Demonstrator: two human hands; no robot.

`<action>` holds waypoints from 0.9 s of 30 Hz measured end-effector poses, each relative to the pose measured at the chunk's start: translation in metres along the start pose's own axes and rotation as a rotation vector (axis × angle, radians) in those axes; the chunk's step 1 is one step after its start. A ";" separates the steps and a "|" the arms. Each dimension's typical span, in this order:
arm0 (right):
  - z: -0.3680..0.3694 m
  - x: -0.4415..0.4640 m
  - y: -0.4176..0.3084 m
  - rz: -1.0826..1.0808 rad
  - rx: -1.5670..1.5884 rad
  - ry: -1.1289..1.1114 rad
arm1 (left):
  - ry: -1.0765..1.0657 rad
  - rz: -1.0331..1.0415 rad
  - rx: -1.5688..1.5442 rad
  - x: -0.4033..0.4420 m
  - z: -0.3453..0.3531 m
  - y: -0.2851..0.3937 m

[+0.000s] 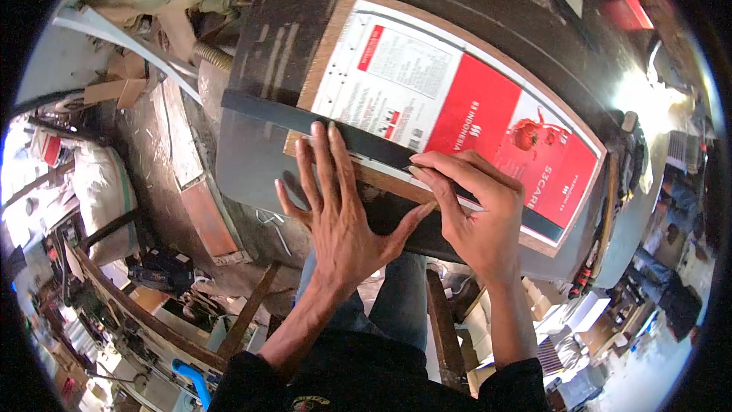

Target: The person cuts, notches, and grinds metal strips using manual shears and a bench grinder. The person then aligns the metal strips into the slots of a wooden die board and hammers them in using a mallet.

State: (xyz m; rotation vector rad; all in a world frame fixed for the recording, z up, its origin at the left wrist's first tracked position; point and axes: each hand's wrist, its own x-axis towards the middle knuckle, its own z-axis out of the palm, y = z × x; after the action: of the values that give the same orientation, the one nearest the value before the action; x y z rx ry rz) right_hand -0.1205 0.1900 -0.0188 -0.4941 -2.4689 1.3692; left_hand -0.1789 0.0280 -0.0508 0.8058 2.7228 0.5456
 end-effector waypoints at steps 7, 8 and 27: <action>0.026 0.021 -0.002 -0.065 -0.047 -0.107 | -0.001 0.010 -0.001 0.001 -0.009 -0.010; 0.027 0.021 -0.003 -0.066 -0.048 -0.116 | -0.024 0.014 0.000 0.001 -0.012 -0.011; 0.018 0.024 -0.007 -0.119 -0.195 -0.169 | -0.032 0.036 -0.044 0.001 -0.006 -0.020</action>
State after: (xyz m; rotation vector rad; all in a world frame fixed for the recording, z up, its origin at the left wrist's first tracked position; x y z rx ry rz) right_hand -0.1502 0.1828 -0.0206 -0.2760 -2.7356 1.1750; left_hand -0.1911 0.0116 -0.0534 0.8465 2.6620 0.5926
